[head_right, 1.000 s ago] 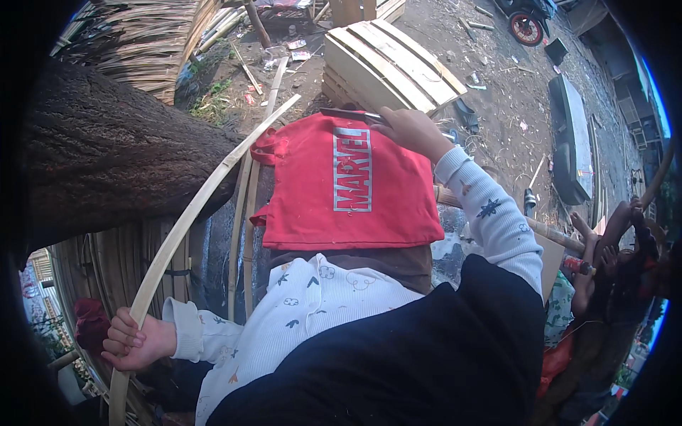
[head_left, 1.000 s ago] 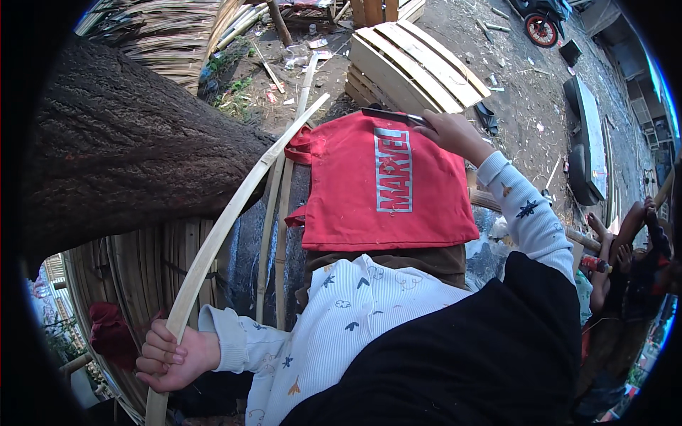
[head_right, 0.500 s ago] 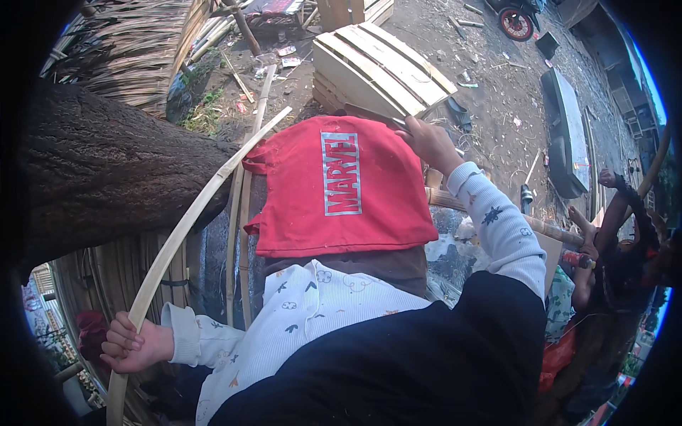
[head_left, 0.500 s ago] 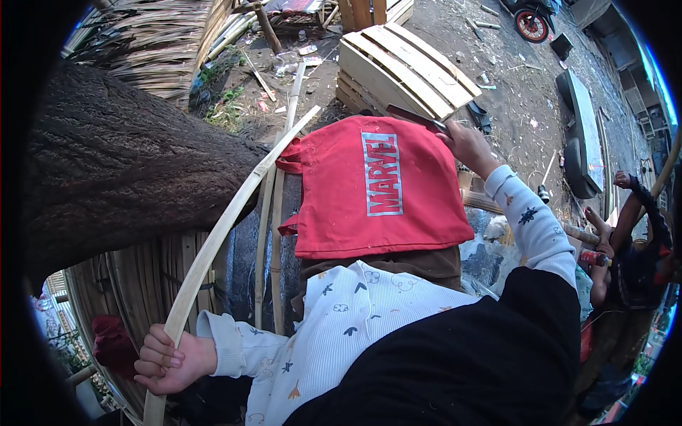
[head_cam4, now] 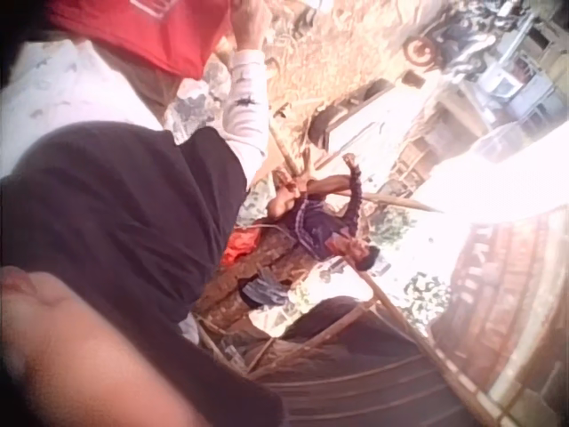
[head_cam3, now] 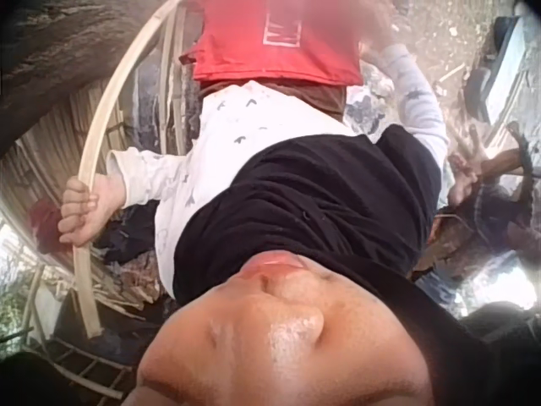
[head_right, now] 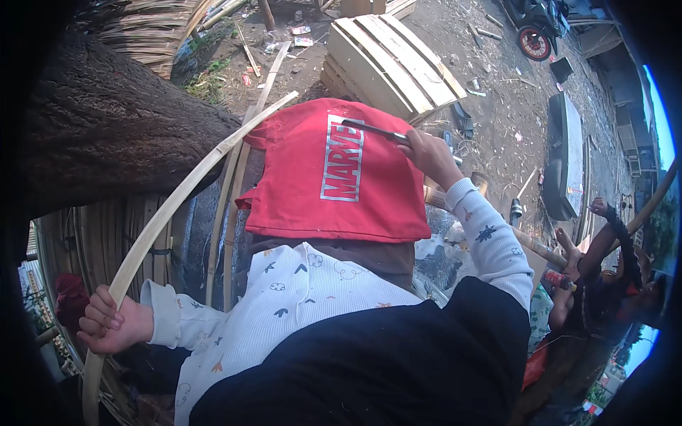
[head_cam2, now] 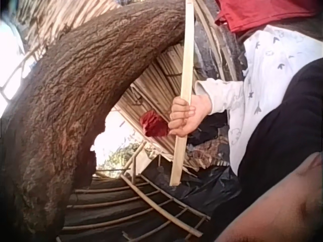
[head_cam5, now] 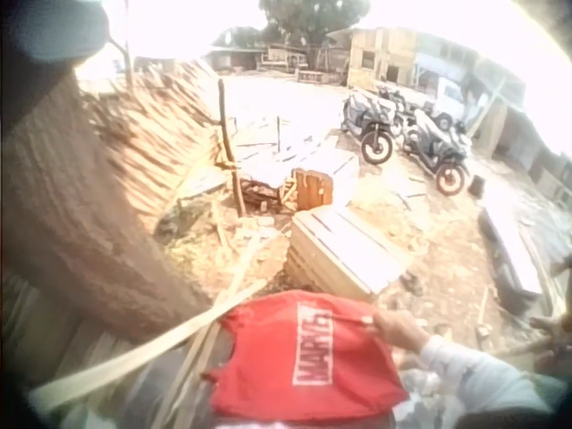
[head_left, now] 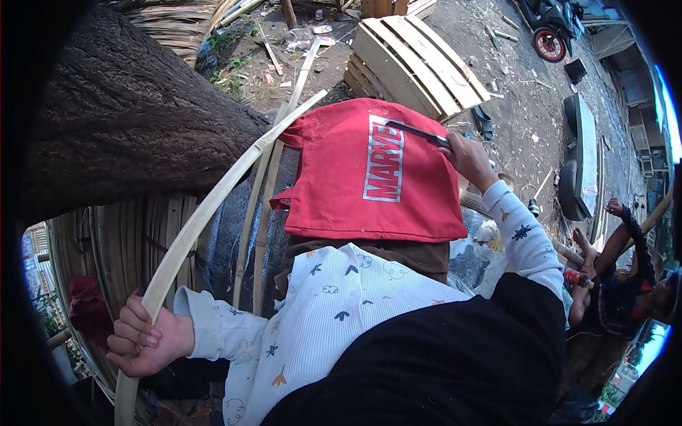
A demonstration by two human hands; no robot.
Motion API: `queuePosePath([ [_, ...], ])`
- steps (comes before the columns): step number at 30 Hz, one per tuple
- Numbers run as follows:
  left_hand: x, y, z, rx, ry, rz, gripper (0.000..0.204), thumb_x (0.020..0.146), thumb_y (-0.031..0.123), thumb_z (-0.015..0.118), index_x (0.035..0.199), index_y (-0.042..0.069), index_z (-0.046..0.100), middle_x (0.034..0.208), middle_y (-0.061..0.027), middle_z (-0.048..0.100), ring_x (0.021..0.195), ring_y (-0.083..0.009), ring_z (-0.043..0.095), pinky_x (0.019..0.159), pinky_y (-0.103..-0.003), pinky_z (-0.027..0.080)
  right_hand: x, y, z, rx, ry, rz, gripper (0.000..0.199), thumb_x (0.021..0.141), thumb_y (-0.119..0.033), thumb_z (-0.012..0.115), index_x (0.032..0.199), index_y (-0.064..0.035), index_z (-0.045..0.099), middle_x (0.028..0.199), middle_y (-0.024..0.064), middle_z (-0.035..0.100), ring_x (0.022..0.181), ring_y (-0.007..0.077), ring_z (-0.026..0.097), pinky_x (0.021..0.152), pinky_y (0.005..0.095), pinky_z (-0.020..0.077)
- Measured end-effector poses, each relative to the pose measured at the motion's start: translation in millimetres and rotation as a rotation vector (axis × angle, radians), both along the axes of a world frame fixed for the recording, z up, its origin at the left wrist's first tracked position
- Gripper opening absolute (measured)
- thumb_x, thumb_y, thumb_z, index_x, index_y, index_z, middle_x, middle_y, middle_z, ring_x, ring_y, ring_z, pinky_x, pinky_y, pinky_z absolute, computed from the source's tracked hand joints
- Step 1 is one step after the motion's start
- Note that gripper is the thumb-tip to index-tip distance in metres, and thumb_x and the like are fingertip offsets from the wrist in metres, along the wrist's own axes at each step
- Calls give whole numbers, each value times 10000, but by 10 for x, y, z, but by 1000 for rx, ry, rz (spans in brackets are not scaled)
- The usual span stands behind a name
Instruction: The person shapes and smooths bamboo strips by scraping and shaving them with a knife.
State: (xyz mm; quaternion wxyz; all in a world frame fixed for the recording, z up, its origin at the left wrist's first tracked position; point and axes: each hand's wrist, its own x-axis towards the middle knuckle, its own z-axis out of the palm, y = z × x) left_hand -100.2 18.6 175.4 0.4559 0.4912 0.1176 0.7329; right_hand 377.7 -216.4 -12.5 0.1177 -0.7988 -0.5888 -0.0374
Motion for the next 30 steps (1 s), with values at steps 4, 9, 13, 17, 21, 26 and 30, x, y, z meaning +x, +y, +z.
queuePosePath([
  [4,72,26,-18,-14,-27,-25,449,909,304,369,489,181,267,377,36,257,339,-74,220,442,-227,231,-160,145,113,-117,-64,502,330,843,-368,604,863,-69,465,699,97,539,638,292,585,562,423,450],
  [9,72,-22,12,26,-20,-81,448,914,309,368,495,178,275,382,33,270,346,-80,236,447,-233,233,231,293,-125,-53,-58,85,326,876,-364,568,890,-54,467,718,126,566,660,321,598,574,430,464],
  [13,-21,-59,-20,-4,-20,-39,447,912,305,371,495,178,272,382,33,268,347,-80,226,452,-234,230,-35,280,-101,-95,81,15,322,893,-361,548,886,-51,461,731,133,568,664,331,601,567,438,461],
  [17,-36,-54,-33,-9,-48,-83,449,912,306,372,494,178,268,381,33,262,347,-80,209,454,-235,226,-293,284,7,-134,119,371,341,877,-398,555,860,-68,472,722,98,550,642,299,577,581,413,451],
  [21,12,-36,-27,13,-38,-84,452,915,301,369,492,179,265,380,34,262,343,-80,204,448,-235,221,-354,216,37,-157,82,418,334,867,-401,568,860,-76,492,696,80,530,632,273,567,585,401,450],
  [26,32,-2,-58,-2,-33,-54,452,917,296,365,492,181,265,376,35,267,341,-78,213,443,-230,227,-628,13,150,-241,138,537,315,887,-386,555,852,-80,487,672,78,527,623,276,583,565,396,462],
  [30,70,36,-54,15,-72,-92,447,916,290,366,494,181,266,376,37,259,344,-76,217,447,-223,240,-900,-199,133,-275,234,518,316,908,-380,526,873,-68,486,680,87,533,630,282,599,562,401,469],
])
